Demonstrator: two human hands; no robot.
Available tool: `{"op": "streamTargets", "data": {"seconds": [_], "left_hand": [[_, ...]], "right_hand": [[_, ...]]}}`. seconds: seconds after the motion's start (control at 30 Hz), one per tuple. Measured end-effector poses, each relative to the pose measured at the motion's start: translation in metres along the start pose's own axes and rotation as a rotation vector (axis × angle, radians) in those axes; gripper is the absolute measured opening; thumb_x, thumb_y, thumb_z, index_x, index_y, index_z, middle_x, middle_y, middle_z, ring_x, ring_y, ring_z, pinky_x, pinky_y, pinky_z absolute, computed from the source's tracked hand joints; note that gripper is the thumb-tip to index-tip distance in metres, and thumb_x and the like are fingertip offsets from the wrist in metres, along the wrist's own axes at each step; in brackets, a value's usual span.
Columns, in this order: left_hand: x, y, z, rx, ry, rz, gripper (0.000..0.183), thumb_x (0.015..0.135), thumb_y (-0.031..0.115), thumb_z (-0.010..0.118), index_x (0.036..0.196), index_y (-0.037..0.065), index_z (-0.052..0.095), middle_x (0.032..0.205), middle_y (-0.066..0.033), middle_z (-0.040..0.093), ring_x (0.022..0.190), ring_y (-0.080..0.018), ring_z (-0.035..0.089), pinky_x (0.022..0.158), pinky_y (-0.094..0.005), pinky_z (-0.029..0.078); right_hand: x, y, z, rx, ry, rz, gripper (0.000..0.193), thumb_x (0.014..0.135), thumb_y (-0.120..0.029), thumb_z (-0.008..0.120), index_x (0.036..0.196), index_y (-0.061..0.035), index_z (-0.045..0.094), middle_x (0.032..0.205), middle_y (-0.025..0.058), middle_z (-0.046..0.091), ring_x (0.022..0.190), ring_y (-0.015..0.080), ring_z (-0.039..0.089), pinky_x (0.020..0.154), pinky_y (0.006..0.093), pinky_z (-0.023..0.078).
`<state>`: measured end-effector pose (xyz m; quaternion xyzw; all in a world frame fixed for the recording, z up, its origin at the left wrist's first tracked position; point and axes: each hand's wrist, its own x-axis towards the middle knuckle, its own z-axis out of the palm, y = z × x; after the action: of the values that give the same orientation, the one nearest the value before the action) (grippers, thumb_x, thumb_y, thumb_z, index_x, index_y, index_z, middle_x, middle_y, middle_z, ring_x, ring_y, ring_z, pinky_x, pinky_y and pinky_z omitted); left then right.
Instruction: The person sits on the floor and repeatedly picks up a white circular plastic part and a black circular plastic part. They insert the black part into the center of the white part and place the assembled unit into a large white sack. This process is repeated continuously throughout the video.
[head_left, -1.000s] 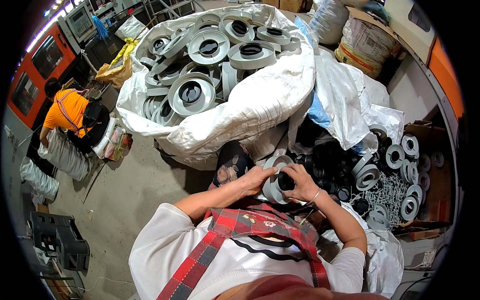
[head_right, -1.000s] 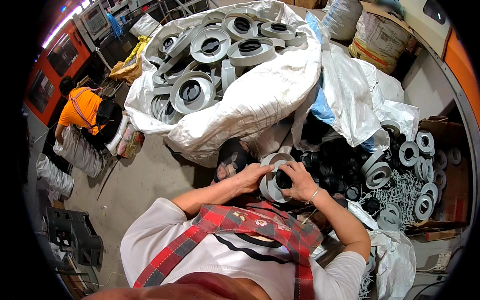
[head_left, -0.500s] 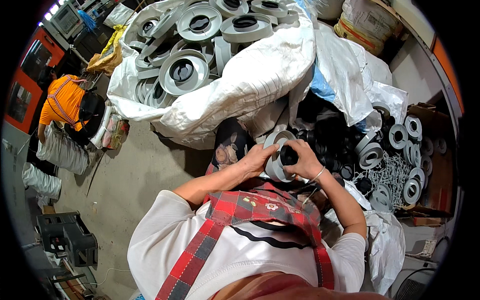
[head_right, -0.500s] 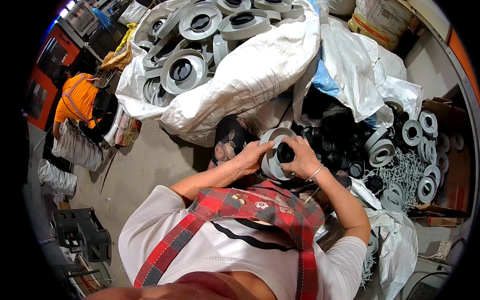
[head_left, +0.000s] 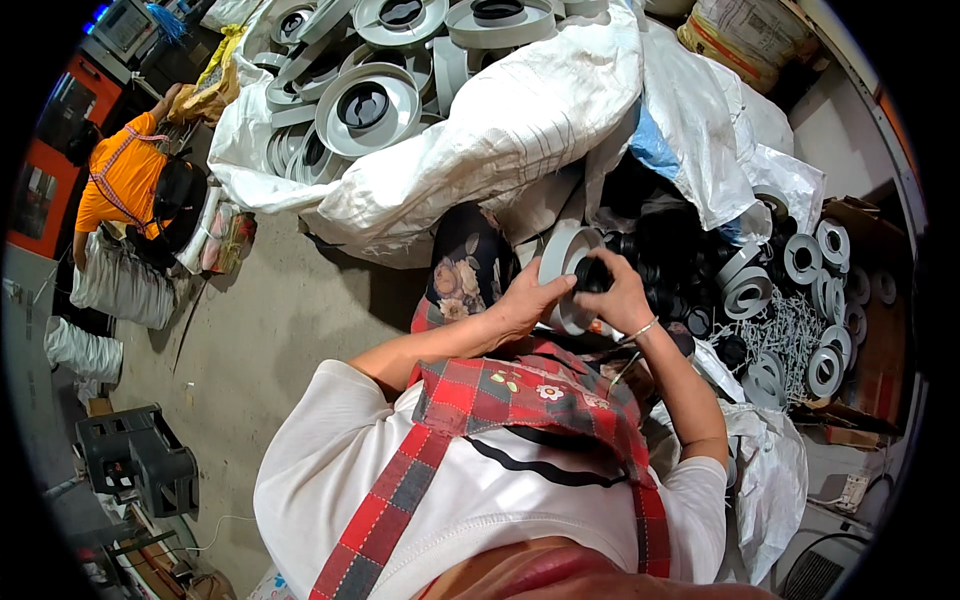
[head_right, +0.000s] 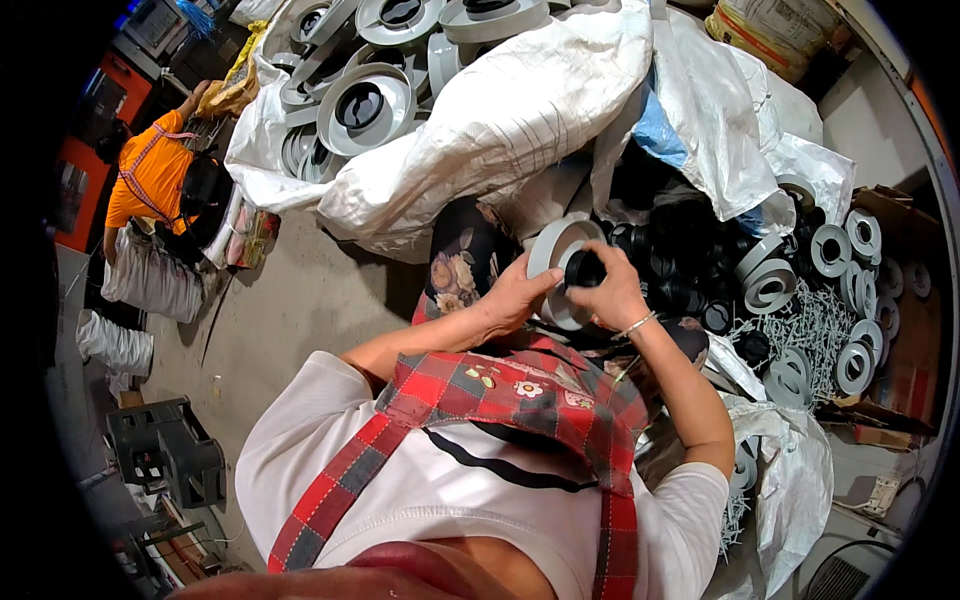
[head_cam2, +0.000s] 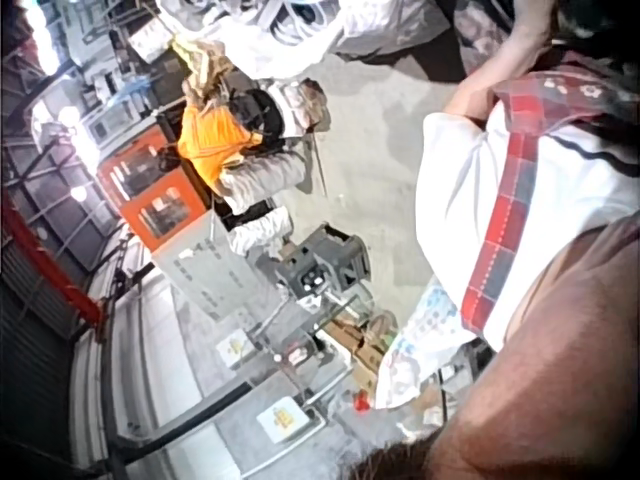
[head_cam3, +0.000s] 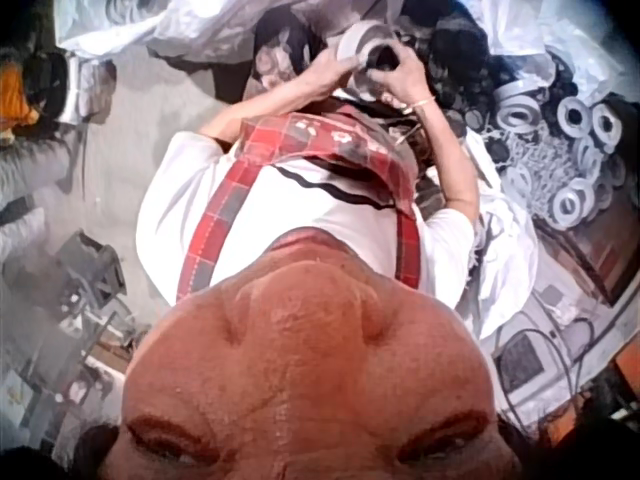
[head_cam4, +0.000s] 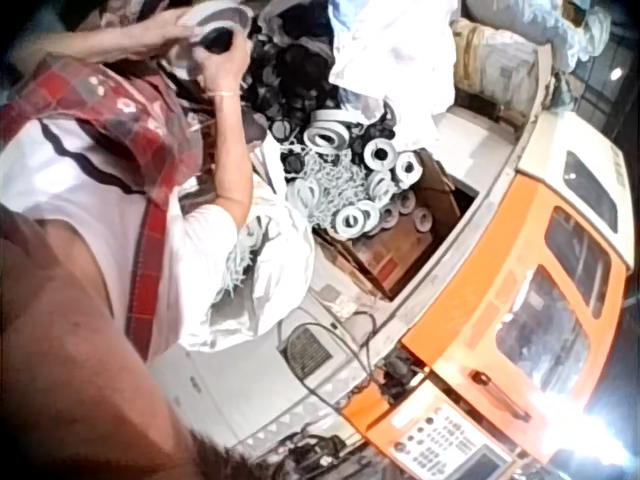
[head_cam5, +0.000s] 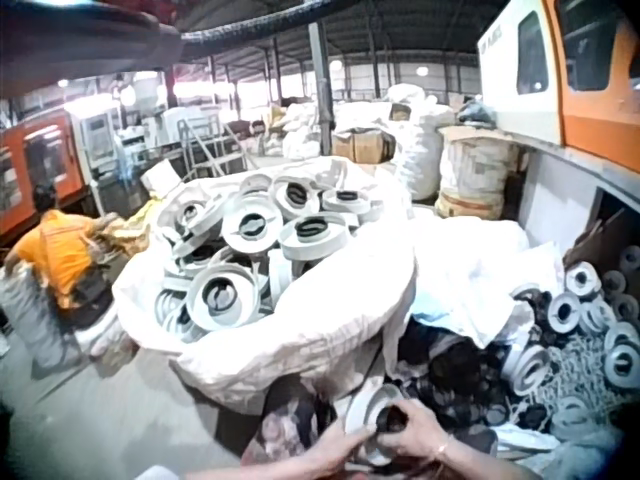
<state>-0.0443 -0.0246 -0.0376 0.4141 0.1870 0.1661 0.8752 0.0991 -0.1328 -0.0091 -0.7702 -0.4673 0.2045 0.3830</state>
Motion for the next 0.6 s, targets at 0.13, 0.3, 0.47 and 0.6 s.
{"op": "streamTargets", "data": {"seconds": [0.13, 0.3, 0.47, 0.6], "left_hand": [[0.001, 0.000, -0.006, 0.554, 0.001, 0.328, 0.061, 0.081, 0.026, 0.070, 0.125, 0.001, 0.036, 0.105, -0.0083, 0.052, 0.094, -0.0145, 0.051, 0.080, -0.0280, 0.045], [0.000, 0.017, -0.005, 0.186, -0.002, 0.185, 0.062, 0.080, 0.024, 0.071, 0.124, -0.001, 0.034, 0.109, -0.0066, 0.049, 0.099, -0.0126, 0.048, 0.086, -0.0272, 0.042], [0.000, 0.022, 0.009, 0.168, -0.022, 0.149, 0.060, 0.082, 0.021, 0.069, 0.124, -0.002, 0.033, 0.108, -0.0069, 0.050, 0.096, -0.0120, 0.049, 0.084, -0.0270, 0.043], [-0.003, 0.012, 0.013, 0.437, -0.080, 0.196, 0.058, 0.082, 0.017, 0.067, 0.125, -0.001, 0.033, 0.106, -0.0082, 0.050, 0.095, -0.0120, 0.049, 0.080, -0.0266, 0.044]], "right_hand": [[0.006, -0.001, 0.004, 0.974, -0.108, 0.691, 0.048, 0.081, -0.039, 0.068, 0.096, 0.0055, 0.057, 0.080, 0.0159, 0.063, 0.058, 0.0130, 0.059, 0.048, 0.0305, 0.050], [-0.008, -0.008, -0.006, 0.111, -0.168, 0.002, 0.051, 0.085, -0.043, 0.061, 0.086, 0.0074, 0.058, 0.069, 0.0181, 0.064, 0.052, 0.0236, 0.062, 0.043, 0.0304, 0.049], [0.000, -0.008, -0.022, 0.648, -0.391, 0.675, 0.047, 0.084, -0.038, 0.063, 0.095, 0.0072, 0.056, 0.067, 0.0140, 0.062, 0.049, 0.0172, 0.059, 0.042, 0.0259, 0.047], [-0.018, 0.004, -0.008, 0.206, 0.006, 0.088, 0.070, 0.079, -0.037, 0.070, 0.125, 0.0060, 0.040, 0.085, 0.0199, 0.063, 0.060, 0.0220, 0.063, 0.051, 0.0262, 0.054]]}}
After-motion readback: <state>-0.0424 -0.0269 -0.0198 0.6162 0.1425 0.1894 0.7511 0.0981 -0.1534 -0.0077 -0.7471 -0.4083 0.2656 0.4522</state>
